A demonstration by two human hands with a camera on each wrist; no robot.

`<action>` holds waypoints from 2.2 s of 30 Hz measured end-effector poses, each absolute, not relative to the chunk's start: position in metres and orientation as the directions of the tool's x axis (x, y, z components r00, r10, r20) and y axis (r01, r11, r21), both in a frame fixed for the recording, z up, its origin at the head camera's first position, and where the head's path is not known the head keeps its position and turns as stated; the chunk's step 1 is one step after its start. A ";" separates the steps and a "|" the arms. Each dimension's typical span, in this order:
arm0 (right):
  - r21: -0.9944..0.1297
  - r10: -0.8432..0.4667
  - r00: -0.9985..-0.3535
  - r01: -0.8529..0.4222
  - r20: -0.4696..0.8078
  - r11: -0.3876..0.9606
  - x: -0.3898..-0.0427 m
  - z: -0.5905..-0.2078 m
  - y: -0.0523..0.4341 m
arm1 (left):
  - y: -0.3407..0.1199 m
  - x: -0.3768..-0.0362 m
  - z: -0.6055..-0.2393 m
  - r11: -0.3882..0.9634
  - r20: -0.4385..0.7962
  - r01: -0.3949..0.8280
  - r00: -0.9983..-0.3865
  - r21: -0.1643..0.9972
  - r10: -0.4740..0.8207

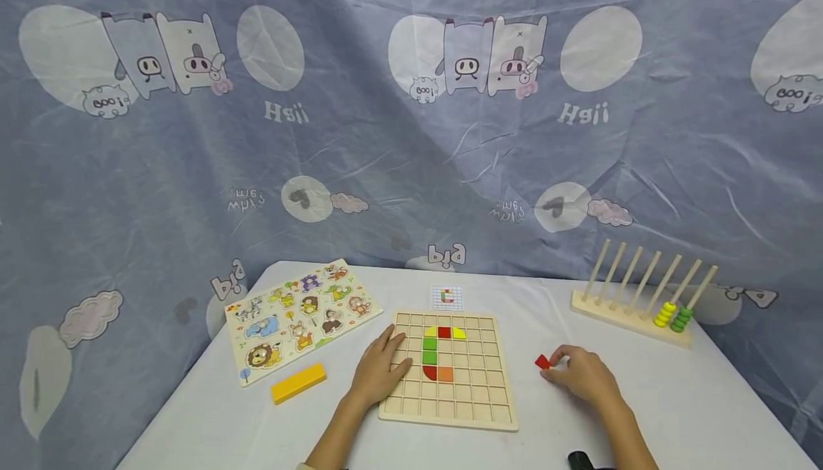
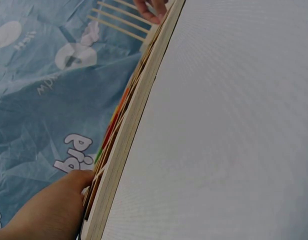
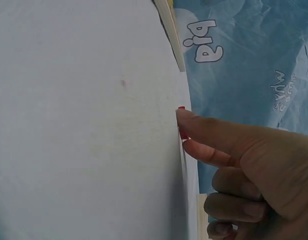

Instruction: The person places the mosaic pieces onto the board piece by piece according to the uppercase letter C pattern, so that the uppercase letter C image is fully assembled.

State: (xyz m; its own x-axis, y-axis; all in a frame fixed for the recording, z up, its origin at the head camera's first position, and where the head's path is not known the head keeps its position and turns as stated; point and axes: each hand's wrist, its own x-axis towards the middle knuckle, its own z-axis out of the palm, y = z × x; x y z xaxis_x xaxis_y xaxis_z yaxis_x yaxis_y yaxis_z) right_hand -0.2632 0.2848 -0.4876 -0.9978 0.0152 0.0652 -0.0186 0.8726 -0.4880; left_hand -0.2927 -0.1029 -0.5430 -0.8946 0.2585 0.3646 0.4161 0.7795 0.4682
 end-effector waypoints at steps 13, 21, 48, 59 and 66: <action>-0.508 -0.064 -0.997 -0.073 0.035 0.858 -0.261 -0.478 0.275 | -0.102 -0.294 -0.542 0.777 0.357 0.416 -0.896 0.473 0.263; -0.530 -0.047 -0.990 -0.110 0.132 0.841 -0.267 -0.485 0.280 | -0.103 -0.293 -0.542 0.774 0.374 0.426 -0.889 0.469 0.262; -0.609 -0.095 -0.980 -0.183 0.174 0.772 -0.276 -0.509 0.277 | -0.103 -0.293 -0.543 0.779 0.359 0.412 -0.897 0.473 0.257; -0.601 -0.087 -0.975 -0.196 0.206 0.775 -0.278 -0.514 0.274 | -0.103 -0.294 -0.544 0.782 0.358 0.414 -0.896 0.466 0.260; -0.580 -0.132 -0.947 -0.286 0.293 0.762 -0.278 -0.507 0.268 | -0.103 -0.294 -0.543 0.780 0.361 0.417 -0.895 0.467 0.262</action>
State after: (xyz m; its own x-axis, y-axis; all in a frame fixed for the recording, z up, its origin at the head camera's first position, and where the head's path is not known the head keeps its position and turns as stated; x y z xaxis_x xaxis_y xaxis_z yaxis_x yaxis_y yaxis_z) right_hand -0.2783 0.2676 -0.5068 -0.9470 -0.1323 0.2927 -0.2859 0.7624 -0.5805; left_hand -0.2935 -0.1032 -0.5433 -0.8950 0.2623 0.3609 0.4169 0.7798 0.4671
